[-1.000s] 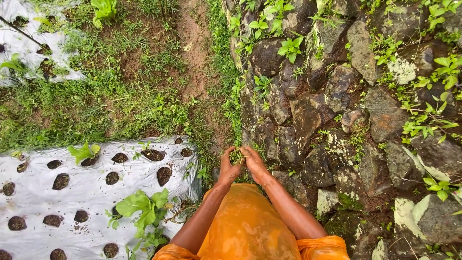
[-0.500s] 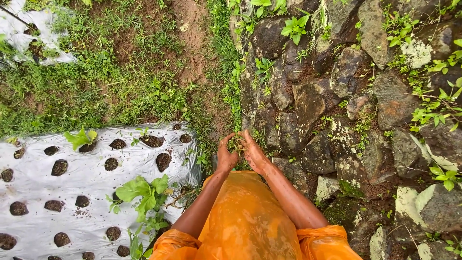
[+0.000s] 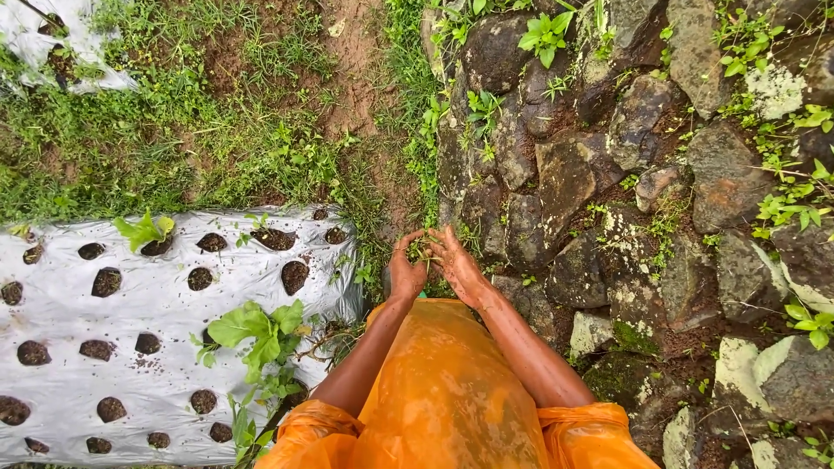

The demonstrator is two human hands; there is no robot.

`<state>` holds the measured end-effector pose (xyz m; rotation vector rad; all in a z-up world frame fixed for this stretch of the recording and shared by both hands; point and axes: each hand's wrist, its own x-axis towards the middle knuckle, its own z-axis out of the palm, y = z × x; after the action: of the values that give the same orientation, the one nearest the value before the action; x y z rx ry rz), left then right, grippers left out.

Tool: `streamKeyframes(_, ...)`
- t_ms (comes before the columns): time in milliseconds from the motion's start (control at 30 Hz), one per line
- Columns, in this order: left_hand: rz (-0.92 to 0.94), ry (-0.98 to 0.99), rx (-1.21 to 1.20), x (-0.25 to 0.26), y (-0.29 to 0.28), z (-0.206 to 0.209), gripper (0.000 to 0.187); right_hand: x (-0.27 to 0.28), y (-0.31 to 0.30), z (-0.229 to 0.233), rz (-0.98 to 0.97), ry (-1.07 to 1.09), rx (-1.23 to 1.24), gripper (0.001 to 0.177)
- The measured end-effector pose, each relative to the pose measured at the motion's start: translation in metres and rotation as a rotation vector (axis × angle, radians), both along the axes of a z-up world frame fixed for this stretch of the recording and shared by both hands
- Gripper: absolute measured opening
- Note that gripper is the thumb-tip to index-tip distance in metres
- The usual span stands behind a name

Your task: The person pulls weeds by hand from the crevices of a stone wall and from the ground beside it. They gather the uprooted plants into a small bunch and continue removing more weeds along the wall.

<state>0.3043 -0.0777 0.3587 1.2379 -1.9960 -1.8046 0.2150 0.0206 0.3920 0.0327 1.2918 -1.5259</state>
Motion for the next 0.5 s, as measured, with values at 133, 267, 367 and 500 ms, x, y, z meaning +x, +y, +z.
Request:
streamKeyframes(133, 0.043, -0.033, 0.037, -0.002, -0.002, 0.021, 0.041, 0.000, -0.005, 0.005, -0.017, -0.013, -0.012, 0.095)
streamKeyframes(267, 0.057, -0.119, 0.058, -0.005, -0.010, 0.003, 0.052, 0.001, -0.014, 0.004, -0.037, -0.015, -0.021, 0.093)
streamKeyframes(367, 0.097, -0.049, 0.095, -0.007, -0.023, -0.030, 0.052, -0.005, -0.026, 0.007, -0.039, -0.009, 0.004, 0.090)
streamKeyframes(500, 0.180, 0.025, 0.211, -0.032, -0.070, -0.044, 0.039, -0.024, -0.038, -0.013, -0.049, 0.061, 0.040, 0.072)
